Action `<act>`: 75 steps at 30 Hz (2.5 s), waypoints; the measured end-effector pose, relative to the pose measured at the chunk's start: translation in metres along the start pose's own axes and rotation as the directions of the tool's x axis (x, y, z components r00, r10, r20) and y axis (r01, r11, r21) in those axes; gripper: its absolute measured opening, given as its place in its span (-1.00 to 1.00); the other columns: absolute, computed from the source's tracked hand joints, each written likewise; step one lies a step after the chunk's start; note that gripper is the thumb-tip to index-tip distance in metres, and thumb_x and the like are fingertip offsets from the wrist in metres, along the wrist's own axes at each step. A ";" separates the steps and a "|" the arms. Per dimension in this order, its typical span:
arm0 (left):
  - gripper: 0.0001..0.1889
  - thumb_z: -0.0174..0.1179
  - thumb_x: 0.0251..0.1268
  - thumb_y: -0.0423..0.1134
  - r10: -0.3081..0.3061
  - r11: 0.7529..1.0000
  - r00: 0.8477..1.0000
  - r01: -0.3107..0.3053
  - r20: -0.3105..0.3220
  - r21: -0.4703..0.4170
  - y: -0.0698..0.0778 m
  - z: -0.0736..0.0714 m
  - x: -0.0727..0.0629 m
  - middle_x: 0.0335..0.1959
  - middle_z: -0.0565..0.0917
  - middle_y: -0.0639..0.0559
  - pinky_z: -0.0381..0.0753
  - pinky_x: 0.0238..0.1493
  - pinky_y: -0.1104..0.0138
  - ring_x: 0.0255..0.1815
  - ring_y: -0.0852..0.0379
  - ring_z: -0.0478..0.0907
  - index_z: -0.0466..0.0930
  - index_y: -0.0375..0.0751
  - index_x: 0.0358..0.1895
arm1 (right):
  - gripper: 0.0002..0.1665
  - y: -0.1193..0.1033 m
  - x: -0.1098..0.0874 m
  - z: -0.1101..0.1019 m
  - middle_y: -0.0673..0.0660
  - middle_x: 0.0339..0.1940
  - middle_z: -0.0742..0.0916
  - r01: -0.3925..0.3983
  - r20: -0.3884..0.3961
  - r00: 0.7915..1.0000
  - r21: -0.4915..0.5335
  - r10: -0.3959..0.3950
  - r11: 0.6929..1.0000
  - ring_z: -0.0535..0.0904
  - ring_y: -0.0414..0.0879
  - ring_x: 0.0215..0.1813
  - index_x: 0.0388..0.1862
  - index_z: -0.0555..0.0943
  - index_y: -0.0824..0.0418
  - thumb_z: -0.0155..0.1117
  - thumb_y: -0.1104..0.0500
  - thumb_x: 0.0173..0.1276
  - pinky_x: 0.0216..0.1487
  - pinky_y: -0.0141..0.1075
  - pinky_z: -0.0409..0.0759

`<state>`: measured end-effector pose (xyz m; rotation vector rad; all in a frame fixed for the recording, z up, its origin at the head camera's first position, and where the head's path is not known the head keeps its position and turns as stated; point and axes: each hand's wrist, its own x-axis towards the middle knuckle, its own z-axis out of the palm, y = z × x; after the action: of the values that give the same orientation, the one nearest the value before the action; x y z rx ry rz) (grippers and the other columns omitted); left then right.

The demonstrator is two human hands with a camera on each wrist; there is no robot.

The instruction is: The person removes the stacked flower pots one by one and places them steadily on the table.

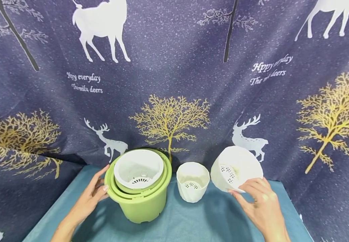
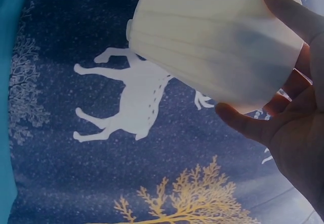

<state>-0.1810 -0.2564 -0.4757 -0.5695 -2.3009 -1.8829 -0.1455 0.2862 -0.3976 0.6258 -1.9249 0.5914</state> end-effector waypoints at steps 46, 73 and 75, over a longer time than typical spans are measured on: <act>-0.29 0.02 0.74 -0.31 -0.021 1.000 1.000 0.021 -0.003 0.013 0.000 0.000 -0.001 0.17 0.48 -0.35 0.75 0.11 0.32 0.10 0.11 0.71 -0.06 0.05 0.77 | -0.72 0.048 -0.041 0.031 -0.11 -0.52 0.75 -0.051 0.177 0.982 -0.106 0.069 0.993 0.66 -0.07 -0.41 -0.56 0.81 0.06 0.79 0.19 -0.30 -0.27 -0.21 0.56; -0.29 0.02 0.74 -0.32 -0.010 1.000 1.000 0.010 -0.001 0.004 0.001 0.000 0.000 0.16 0.48 -0.34 0.75 0.11 0.32 0.10 0.09 0.72 -0.07 -0.03 0.77 | -0.71 0.058 -0.055 0.044 -0.07 -0.56 0.77 -0.065 0.265 0.958 -0.167 0.108 0.984 0.70 -0.05 -0.43 -0.58 0.82 0.11 0.83 0.13 -0.25 -0.36 -0.09 0.63; -0.29 0.02 0.74 -0.32 -0.013 1.000 1.000 0.013 0.000 -0.001 0.001 0.000 0.000 0.16 0.48 -0.34 0.75 0.11 0.32 0.10 0.10 0.71 -0.07 -0.01 0.77 | -0.72 0.058 -0.056 0.045 -0.08 -0.56 0.77 -0.067 0.274 0.955 -0.168 0.112 0.983 0.69 -0.05 -0.43 -0.57 0.82 0.11 0.82 0.12 -0.23 -0.37 -0.09 0.63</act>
<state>-0.1809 -0.2558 -0.4748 -0.5561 -2.3095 -1.8894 -0.1914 0.3100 -0.4739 0.5462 -2.2533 0.4167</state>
